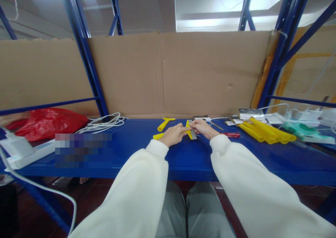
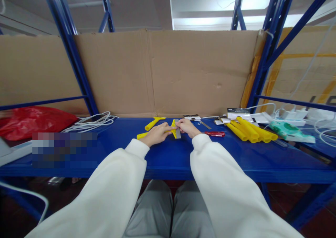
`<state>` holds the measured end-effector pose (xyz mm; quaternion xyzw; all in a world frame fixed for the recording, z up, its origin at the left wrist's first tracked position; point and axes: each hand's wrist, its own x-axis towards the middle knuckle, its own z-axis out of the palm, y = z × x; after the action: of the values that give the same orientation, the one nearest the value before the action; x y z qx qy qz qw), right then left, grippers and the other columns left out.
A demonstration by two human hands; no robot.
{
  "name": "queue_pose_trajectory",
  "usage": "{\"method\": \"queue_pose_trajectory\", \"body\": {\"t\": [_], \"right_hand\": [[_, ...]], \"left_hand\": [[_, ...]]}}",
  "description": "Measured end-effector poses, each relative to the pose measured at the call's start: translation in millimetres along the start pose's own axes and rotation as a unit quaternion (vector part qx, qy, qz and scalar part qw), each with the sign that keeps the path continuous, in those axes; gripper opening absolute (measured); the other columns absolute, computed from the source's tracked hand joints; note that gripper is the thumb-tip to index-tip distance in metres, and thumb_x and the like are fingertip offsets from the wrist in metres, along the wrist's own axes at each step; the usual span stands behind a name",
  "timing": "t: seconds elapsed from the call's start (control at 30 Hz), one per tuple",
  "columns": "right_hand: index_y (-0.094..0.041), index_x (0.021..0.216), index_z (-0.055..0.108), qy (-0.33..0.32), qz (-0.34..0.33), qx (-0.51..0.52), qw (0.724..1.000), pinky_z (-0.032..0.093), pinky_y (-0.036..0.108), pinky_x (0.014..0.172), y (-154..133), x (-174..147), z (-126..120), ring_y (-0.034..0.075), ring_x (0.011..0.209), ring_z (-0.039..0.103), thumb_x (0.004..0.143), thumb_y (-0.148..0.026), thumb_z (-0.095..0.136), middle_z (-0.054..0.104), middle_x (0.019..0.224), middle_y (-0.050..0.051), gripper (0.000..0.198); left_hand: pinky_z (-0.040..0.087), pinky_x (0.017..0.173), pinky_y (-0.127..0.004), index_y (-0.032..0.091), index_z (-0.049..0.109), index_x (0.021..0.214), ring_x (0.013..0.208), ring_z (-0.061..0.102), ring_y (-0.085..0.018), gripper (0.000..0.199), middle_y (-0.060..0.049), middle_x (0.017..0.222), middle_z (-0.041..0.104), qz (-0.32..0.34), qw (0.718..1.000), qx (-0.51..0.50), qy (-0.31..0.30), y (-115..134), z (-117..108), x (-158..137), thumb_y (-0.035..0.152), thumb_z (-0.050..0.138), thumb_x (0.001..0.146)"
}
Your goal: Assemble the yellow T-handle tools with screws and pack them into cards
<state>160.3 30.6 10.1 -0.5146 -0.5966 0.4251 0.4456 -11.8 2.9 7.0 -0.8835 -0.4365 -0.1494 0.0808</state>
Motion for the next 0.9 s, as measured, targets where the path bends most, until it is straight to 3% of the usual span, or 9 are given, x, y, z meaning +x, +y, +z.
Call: {"method": "queue_pose_trajectory", "body": {"t": [0.27, 0.7, 0.9], "right_hand": [[-0.019, 0.063, 0.047, 0.007, -0.017, 0.006, 1.0, 0.022, 0.017, 0.039, 1, -1, -2, 0.004, 0.034, 0.028, 0.09, -0.024, 0.061, 0.038, 0.038, -0.009, 0.031], [-0.017, 0.066, 0.055, 0.019, -0.005, -0.005, 1.0, 0.027, 0.016, 0.037, 0, -6, 2, 0.006, 0.037, 0.037, 0.093, -0.024, 0.057, 0.043, 0.041, -0.007, 0.028], [-0.017, 0.067, 0.055, 0.016, 0.019, -0.013, 1.0, 0.026, 0.017, 0.037, -7, -12, 3, 0.006, 0.037, 0.039, 0.094, -0.019, 0.054, 0.045, 0.043, -0.006, 0.027]], "left_hand": [[0.047, 0.089, -0.029, 0.033, 0.055, 0.141, 0.094, 0.062, -0.018, 0.044, -0.006, 0.106, 0.058, 0.0, 1.0, 0.012, 0.012, 1, 1, 1, 0.028, 0.045, 0.099], [0.048, 0.09, -0.03, 0.03, 0.056, 0.14, 0.097, 0.063, -0.02, 0.043, -0.007, 0.106, 0.063, -0.001, 1.0, -0.007, 0.021, -2, 3, 3, 0.028, 0.046, 0.098], [0.048, 0.095, -0.032, 0.032, 0.062, 0.134, 0.104, 0.064, -0.021, 0.041, -0.006, 0.11, 0.068, -0.045, 0.997, -0.024, 0.053, -11, 13, 7, 0.025, 0.05, 0.096]]}}
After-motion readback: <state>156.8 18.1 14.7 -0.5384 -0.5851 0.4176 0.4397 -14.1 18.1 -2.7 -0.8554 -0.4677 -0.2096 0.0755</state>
